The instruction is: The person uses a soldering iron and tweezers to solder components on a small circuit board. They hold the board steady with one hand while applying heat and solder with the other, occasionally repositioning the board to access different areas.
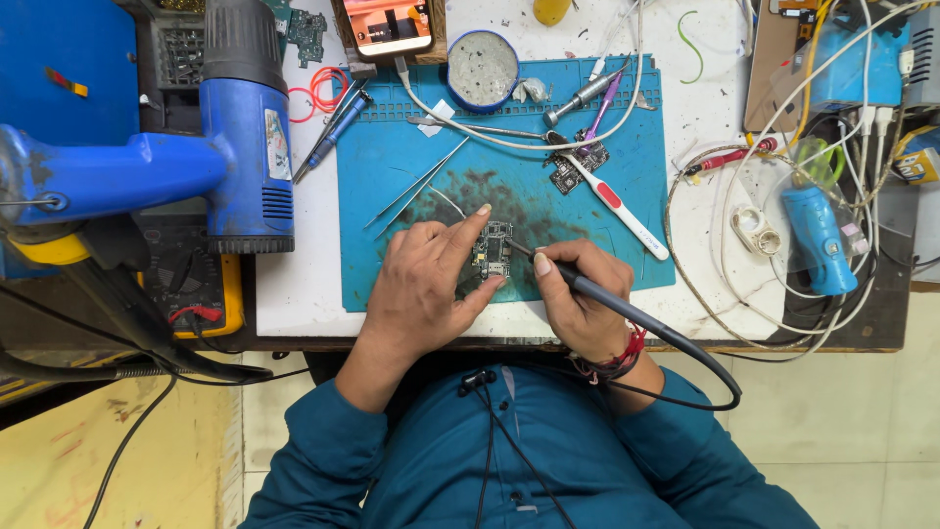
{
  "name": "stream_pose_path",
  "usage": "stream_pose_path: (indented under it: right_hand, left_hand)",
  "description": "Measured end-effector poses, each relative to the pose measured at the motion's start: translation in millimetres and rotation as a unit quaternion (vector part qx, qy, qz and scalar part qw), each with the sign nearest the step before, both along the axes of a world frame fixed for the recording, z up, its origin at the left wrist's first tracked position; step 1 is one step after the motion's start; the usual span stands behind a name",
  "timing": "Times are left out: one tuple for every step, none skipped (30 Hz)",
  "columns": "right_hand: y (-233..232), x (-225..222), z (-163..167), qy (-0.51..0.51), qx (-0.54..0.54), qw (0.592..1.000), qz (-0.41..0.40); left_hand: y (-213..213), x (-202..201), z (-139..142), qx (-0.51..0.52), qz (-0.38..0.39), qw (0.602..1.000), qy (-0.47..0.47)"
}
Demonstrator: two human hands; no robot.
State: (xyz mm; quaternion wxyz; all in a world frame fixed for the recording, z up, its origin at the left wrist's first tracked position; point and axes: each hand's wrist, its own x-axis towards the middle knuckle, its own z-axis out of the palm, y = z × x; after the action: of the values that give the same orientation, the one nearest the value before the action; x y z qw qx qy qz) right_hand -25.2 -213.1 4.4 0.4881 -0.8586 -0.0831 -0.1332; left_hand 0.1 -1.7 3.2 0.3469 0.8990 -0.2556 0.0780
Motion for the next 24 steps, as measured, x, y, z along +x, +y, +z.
stream_pose_path:
  right_hand:
    - [0.0,-0.1,0.4,-0.001,0.002,1.000,0.001]
    - [0.2,0.0,0.5,-0.003,0.004,1.000,0.001]
    - [0.6,0.5,0.5,-0.005,0.006,1.000,0.002]
    - [0.4,0.3,0.7,-0.003,0.004,1.000,0.003]
    - [0.2,0.3,1.0,-0.002,0.003,1.000,0.003]
    - [0.0,0.3,1.1,-0.001,0.001,1.000,0.003]
    - [0.3,0.7,1.1,-0.002,0.001,1.000,0.004]
    - [0.1,0.6,1.1,-0.003,0.003,1.000,0.005]
    - [0.3,0.6,1.1,-0.004,0.004,1.000,0.006]
    - [0.3,0.9,1.0,-0.002,0.003,1.000,0.005]
    - [0.3,1.3,1.0,0.000,0.003,1.000,0.005]
    - [-0.1,0.9,1.2,0.003,0.002,1.000,0.004]
    - [-0.2,0.5,1.4,0.002,0.001,1.000,0.004]
    - [-0.1,0.6,1.4,0.001,0.001,1.000,0.005]
    - [0.2,1.2,1.4,-0.001,0.001,1.000,0.005]
    - [-0.1,1.1,1.5,0.000,0.001,1.000,0.005]
    - [-0.2,1.0,1.6,0.002,0.001,1.000,0.006]
    - [-0.3,1.0,1.7,0.003,0.000,1.000,0.006]
    - [-0.2,1.3,1.8,0.004,0.003,1.000,0.007]
    - [-0.6,1.1,1.9,0.004,0.006,1.000,0.009]
    - [-0.5,1.4,1.8,0.004,0.009,1.000,0.012]
    - [-0.3,1.6,1.5,0.002,0.007,1.000,0.011]
    - [0.2,1.5,1.3,0.002,0.005,1.000,0.010]
    - [-0.1,1.1,1.2,0.000,0.002,1.000,0.008]
  left_hand:
    - [-0.2,-0.2,0.0,-0.001,0.001,1.000,-0.006]
    - [-0.1,0.1,-0.1,-0.002,0.001,1.000,-0.013]
    - [0.3,0.6,-0.2,-0.002,0.002,1.000,-0.019]
    - [0.2,0.1,-0.1,-0.001,0.003,1.000,-0.015]
    - [0.1,-0.2,-0.1,-0.001,0.003,1.000,-0.011]
    - [0.0,-0.2,-0.1,-0.001,0.003,1.000,-0.008]
    - [0.3,0.1,-0.1,0.000,0.002,1.000,-0.005]
    - [0.1,-0.1,0.0,0.001,0.001,1.000,-0.003]
    - [0.2,-0.3,0.1,0.002,0.001,1.000,0.000]
    - [0.3,-0.1,0.0,0.000,0.002,1.000,-0.003]
    - [0.5,0.4,-0.1,-0.002,0.003,1.000,-0.005]
    - [0.0,0.0,-0.1,-0.005,0.004,1.000,-0.007]
    - [-0.2,-0.4,-0.1,-0.004,0.003,1.000,-0.006]
    - [0.0,-0.2,-0.1,-0.003,0.003,1.000,-0.006]
    - [0.4,0.3,-0.1,-0.002,0.003,1.000,-0.006]
    - [0.3,0.1,-0.2,-0.002,0.003,1.000,-0.003]
    - [0.3,0.1,-0.2,-0.002,0.003,1.000,-0.001]
    - [0.3,0.1,-0.3,-0.002,0.002,1.000,0.002]
    - [0.4,0.4,-0.4,-0.002,0.002,1.000,-0.002]
    - [-0.2,0.2,-0.5,-0.002,0.002,1.000,-0.006]
    - [-0.1,0.2,-0.5,-0.002,0.002,1.000,-0.010]
    - [0.3,0.2,-0.5,-0.001,0.002,1.000,-0.009]
    - [0.7,0.1,-0.5,-0.001,0.002,1.000,-0.008]
    - [0.5,-0.2,-0.6,-0.002,0.001,1.000,-0.008]
